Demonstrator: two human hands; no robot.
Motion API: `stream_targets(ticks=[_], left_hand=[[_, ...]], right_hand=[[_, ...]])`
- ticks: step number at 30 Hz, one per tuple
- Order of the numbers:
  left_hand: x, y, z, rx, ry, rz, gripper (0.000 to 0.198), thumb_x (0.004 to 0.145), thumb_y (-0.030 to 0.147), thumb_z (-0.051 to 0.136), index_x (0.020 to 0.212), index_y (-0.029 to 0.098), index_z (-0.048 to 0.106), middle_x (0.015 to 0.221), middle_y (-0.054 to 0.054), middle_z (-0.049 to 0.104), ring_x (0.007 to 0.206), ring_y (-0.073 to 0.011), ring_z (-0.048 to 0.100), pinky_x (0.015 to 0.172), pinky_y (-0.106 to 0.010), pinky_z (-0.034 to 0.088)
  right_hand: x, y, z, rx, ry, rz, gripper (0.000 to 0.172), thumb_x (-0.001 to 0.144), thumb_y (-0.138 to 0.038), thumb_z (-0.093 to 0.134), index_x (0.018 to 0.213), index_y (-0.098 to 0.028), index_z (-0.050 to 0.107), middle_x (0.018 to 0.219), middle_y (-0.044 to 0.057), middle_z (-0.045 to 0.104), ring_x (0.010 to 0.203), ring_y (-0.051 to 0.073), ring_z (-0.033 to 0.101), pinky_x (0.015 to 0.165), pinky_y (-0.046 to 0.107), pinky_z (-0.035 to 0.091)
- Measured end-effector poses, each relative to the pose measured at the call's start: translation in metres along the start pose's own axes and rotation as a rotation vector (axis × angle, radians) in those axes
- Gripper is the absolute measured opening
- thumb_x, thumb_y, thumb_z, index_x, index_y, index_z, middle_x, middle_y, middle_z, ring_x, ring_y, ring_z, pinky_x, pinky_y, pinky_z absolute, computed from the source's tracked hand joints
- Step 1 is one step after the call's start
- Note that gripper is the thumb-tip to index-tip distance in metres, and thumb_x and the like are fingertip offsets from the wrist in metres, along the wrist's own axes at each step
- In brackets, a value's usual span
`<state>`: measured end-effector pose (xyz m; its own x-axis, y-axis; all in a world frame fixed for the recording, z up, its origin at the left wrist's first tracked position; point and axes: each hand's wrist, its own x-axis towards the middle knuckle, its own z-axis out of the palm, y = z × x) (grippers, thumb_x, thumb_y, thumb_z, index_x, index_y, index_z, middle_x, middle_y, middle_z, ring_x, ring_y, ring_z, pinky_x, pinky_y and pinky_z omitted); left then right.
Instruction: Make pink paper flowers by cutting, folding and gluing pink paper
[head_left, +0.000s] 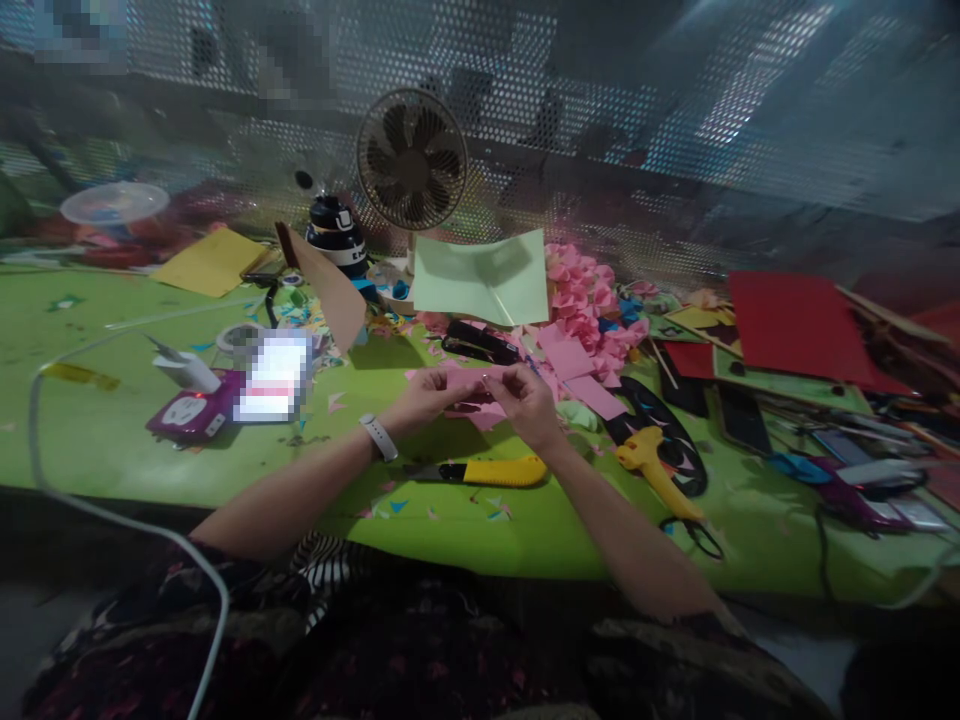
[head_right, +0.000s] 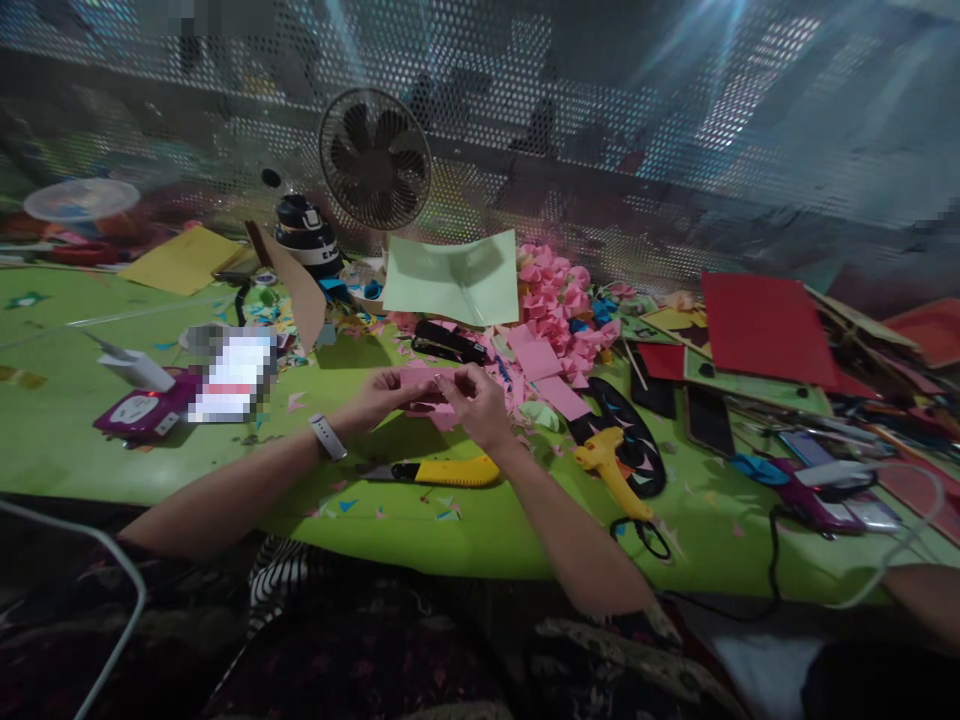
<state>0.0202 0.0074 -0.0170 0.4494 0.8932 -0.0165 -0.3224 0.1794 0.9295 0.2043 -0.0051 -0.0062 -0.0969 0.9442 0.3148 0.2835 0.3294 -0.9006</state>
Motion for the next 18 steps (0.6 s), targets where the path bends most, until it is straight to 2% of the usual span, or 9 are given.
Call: stream_targets(ticks=[4,8,10,12,15,18], left_hand=[[0.001,0.000,0.000,-0.009,0.006,0.015,0.047,0.066,0.045,0.087,0.096,0.011,0.076,0.095,-0.012,0.078,0.082,-0.0177,0.075,0.088,-0.036,0.058],[0.001,0.001,0.001,0.027,0.034,0.026,0.046,0.067,0.046,0.086,0.093,0.010,0.075,0.092,-0.012,0.078,0.080,-0.0181,0.074,0.085,-0.036,0.059],[0.001,0.000,0.001,0.046,0.039,0.031,0.045,0.067,0.045,0.086,0.093,0.010,0.075,0.090,-0.012,0.078,0.077,-0.0173,0.074,0.083,-0.036,0.060],[0.002,0.000,0.001,0.054,0.041,0.042,0.044,0.067,0.044,0.086,0.092,0.010,0.076,0.089,-0.011,0.078,0.074,-0.0161,0.073,0.081,-0.034,0.060],[0.001,0.002,0.001,0.060,0.036,0.059,0.043,0.066,0.043,0.087,0.089,0.010,0.075,0.086,-0.010,0.077,0.074,-0.0165,0.073,0.080,-0.034,0.060],[0.000,0.010,0.000,0.073,0.030,0.076,0.044,0.064,0.040,0.089,0.090,0.010,0.072,0.089,-0.010,0.077,0.077,-0.0189,0.074,0.078,-0.035,0.060]], right_hand=[[0.000,-0.003,0.000,0.026,0.006,0.003,0.039,0.081,-0.057,0.068,0.081,-0.022,0.052,0.072,-0.001,0.054,0.068,0.015,0.056,0.063,0.028,0.050],[0.003,-0.004,-0.003,0.057,0.044,0.079,0.046,0.076,-0.060,0.072,0.090,-0.023,0.049,0.078,-0.002,0.055,0.065,0.013,0.055,0.058,0.026,0.046],[0.004,-0.004,-0.004,0.027,0.003,0.109,0.047,0.076,-0.064,0.070,0.086,-0.023,0.048,0.073,-0.003,0.052,0.062,0.012,0.052,0.055,0.025,0.043],[0.005,-0.003,-0.004,-0.026,-0.036,0.079,0.047,0.079,-0.066,0.066,0.078,-0.023,0.047,0.066,-0.004,0.047,0.059,0.012,0.047,0.053,0.025,0.039],[0.004,-0.005,-0.003,-0.070,-0.052,-0.014,0.047,0.083,-0.064,0.062,0.070,-0.023,0.044,0.061,-0.005,0.041,0.057,0.011,0.041,0.053,0.025,0.036],[0.005,-0.009,-0.004,-0.053,-0.018,-0.029,0.048,0.083,-0.063,0.064,0.067,-0.023,0.043,0.058,-0.006,0.040,0.054,0.011,0.039,0.051,0.025,0.035]])
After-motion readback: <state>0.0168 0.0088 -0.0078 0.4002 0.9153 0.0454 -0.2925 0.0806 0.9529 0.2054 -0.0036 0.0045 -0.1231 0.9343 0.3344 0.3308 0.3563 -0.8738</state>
